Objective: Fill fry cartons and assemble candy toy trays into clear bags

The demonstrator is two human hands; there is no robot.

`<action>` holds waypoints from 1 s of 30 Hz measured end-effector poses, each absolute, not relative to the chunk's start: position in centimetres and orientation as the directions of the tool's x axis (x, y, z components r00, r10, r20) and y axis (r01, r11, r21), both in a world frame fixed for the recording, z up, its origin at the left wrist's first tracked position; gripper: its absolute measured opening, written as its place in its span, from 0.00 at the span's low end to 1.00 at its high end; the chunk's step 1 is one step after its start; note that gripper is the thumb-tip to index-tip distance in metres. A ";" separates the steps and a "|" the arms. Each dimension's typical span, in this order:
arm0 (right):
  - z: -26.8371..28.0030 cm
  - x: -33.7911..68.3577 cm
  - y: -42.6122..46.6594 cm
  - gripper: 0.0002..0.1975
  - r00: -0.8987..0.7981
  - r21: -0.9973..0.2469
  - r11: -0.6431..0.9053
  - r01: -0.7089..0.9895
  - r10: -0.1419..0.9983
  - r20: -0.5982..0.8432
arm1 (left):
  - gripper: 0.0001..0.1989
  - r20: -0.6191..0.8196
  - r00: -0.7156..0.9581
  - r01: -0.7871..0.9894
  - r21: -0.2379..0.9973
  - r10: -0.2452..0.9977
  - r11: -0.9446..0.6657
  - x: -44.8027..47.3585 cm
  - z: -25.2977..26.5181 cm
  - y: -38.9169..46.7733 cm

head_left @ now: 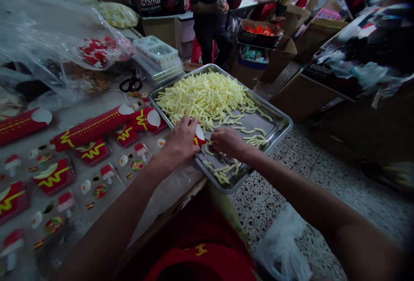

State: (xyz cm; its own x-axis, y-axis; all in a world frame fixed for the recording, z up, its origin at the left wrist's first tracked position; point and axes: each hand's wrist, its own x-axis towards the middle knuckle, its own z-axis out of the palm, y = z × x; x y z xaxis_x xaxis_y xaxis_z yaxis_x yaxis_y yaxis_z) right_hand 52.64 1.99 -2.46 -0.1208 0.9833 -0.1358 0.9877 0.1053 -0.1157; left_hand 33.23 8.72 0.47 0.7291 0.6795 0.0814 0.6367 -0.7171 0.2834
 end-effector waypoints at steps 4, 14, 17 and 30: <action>-1.7 54.0 3.6 0.09 -0.009 -0.339 -0.020 0.941 0.996 -0.085 | 0.34 -0.022 0.764 0.638 0.173 0.645 -0.750 34.2 1.0 9.1; 7.0 52.9 3.0 0.09 -0.158 -0.222 0.123 0.967 0.976 -0.151 | 0.38 0.326 0.616 0.324 0.725 0.718 -0.607 38.7 -3.0 7.9; 7.9 53.3 2.2 0.09 -0.136 -0.252 0.128 0.959 0.991 -0.015 | 0.41 0.405 0.544 0.233 0.768 0.735 -0.596 39.3 -3.2 7.3; 6.9 54.5 2.1 0.06 -0.011 -0.466 0.112 0.878 0.977 0.214 | 0.41 0.457 0.472 0.256 0.747 0.754 -0.613 41.0 -2.8 7.3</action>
